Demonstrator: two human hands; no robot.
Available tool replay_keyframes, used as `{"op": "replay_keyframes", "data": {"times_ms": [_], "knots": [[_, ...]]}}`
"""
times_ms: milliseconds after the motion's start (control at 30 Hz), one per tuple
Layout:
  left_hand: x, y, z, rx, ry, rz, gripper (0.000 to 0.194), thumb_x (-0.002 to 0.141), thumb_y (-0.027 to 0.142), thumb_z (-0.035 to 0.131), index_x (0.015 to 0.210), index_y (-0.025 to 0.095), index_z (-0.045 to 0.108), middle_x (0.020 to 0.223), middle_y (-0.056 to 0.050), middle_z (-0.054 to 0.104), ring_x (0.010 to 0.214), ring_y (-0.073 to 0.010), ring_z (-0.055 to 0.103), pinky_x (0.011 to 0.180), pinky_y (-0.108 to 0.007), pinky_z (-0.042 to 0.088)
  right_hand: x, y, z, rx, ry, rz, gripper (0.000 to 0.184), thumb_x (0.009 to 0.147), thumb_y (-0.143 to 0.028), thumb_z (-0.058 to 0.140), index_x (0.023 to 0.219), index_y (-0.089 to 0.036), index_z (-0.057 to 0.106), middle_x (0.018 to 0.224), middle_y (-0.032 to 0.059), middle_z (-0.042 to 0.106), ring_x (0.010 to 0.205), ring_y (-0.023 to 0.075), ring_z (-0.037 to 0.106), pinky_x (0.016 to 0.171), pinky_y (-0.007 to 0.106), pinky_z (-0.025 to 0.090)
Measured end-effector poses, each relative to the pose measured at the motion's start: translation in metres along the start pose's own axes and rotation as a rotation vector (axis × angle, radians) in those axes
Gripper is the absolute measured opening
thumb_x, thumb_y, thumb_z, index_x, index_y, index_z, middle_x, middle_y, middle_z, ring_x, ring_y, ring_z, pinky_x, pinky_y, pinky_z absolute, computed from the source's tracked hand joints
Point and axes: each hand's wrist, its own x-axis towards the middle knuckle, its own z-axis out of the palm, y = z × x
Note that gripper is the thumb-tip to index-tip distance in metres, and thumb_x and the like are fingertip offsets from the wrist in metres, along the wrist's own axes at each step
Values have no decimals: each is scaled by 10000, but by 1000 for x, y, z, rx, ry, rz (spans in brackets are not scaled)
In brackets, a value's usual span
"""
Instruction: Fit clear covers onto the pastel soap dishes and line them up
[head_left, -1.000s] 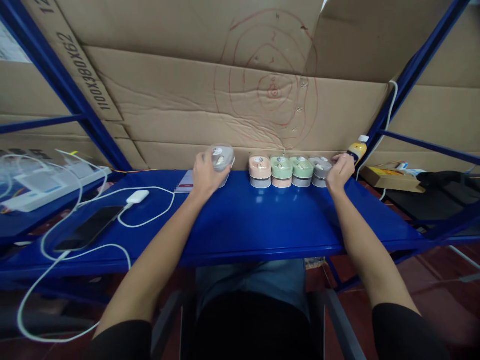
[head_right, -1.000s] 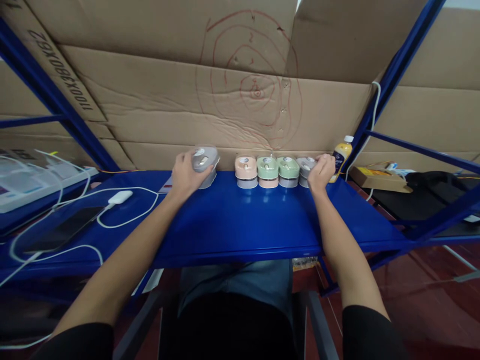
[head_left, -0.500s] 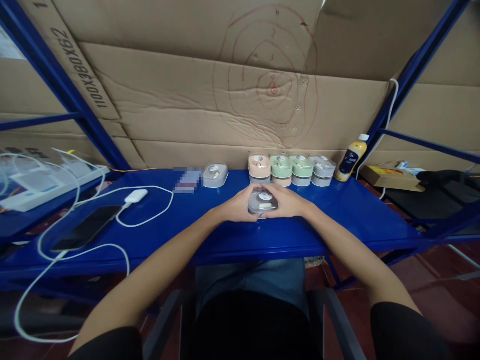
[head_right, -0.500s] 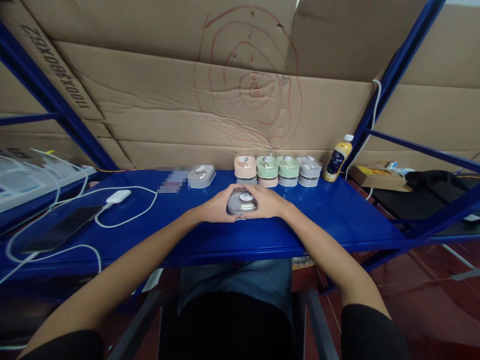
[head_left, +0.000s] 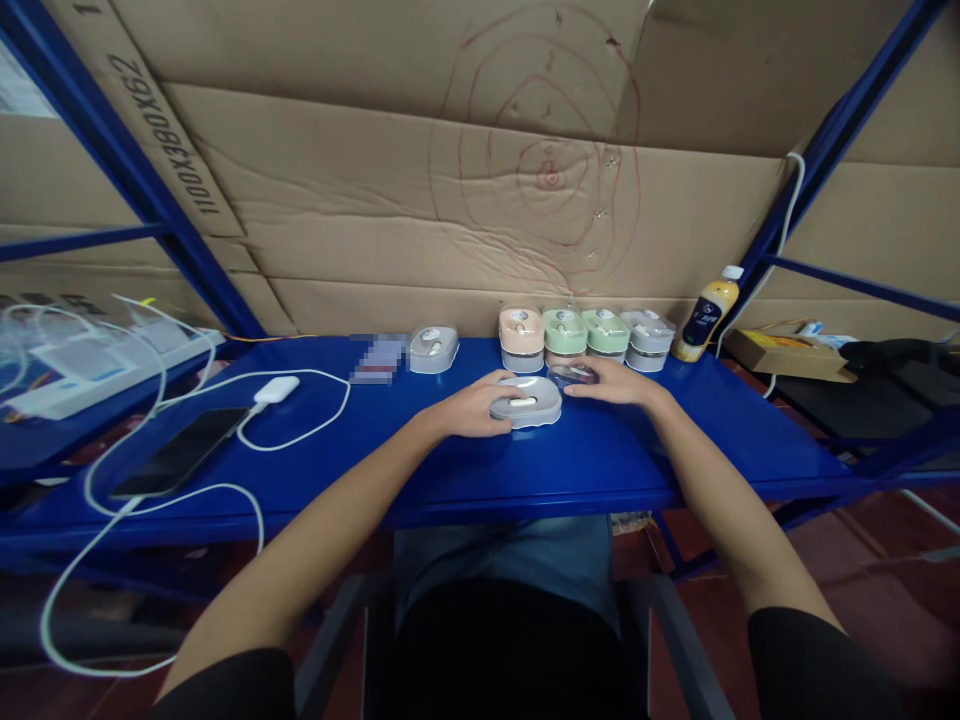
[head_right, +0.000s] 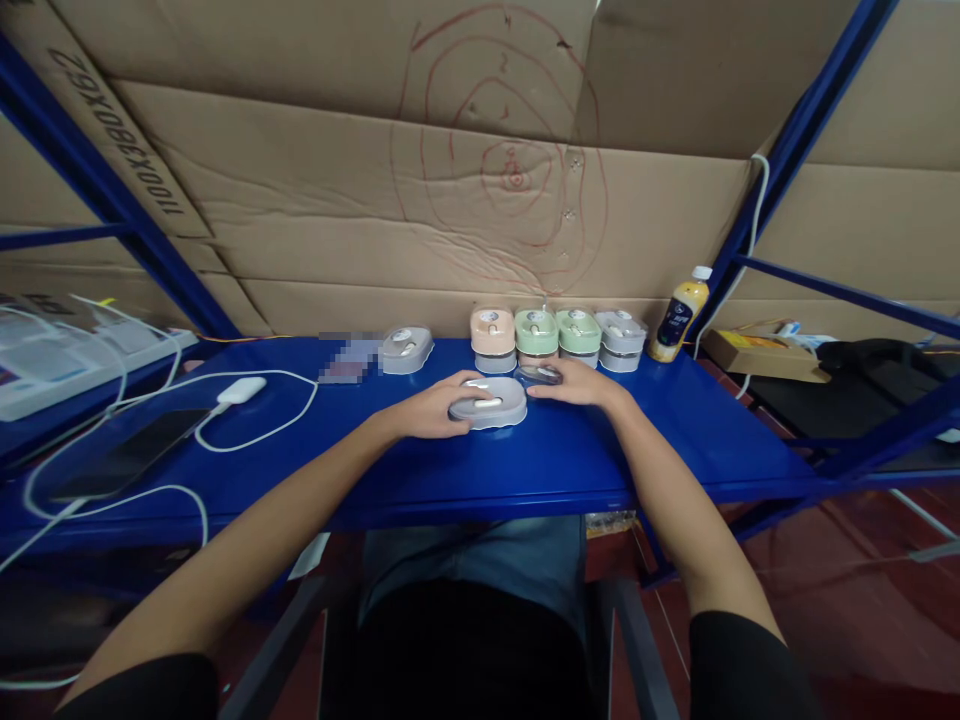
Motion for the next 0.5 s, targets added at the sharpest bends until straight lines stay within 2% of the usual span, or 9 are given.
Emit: {"op": "replay_keyframes", "data": {"times_ms": [133, 267, 367, 500], "knots": [[2, -1, 6, -20, 52, 1, 566, 892, 556, 830, 1382, 276, 783, 1567, -156, 592, 1503, -384, 559, 1286, -596, 424, 0, 9, -3, 28, 9, 11, 776, 881, -737, 791, 1506, -286, 703, 1504, 92, 737, 1341, 403, 709, 1201, 652, 528], [3, -3, 6, -32, 70, 19, 481, 962, 583, 740, 1344, 299, 813, 1613, -146, 582, 1528, -381, 546, 1290, -625, 414, 1, 9, -1, 51, 18, 4, 776, 876, -737, 799, 1503, -289, 707, 1512, 91, 731, 1347, 410, 709, 1197, 674, 532], [2, -3, 0, -15, 89, 15, 466, 1002, 578, 670, 1312, 267, 825, 1610, -155, 592, 1508, -373, 566, 1283, -612, 429, 1, 9, -2, 70, 30, 17, 777, 888, -738, 787, 1519, -294, 694, 1538, 87, 714, 1364, 408, 701, 1200, 674, 530], [-3, -12, -15, 20, 143, -50, 499, 982, 621, 642, 1185, 213, 844, 1519, -176, 644, 1396, -358, 650, 1245, -560, 484, 0, 9, -3, 43, 28, 20, 796, 885, -731, 793, 1533, -280, 683, 1544, 94, 708, 1378, 404, 692, 1214, 648, 521]]}}
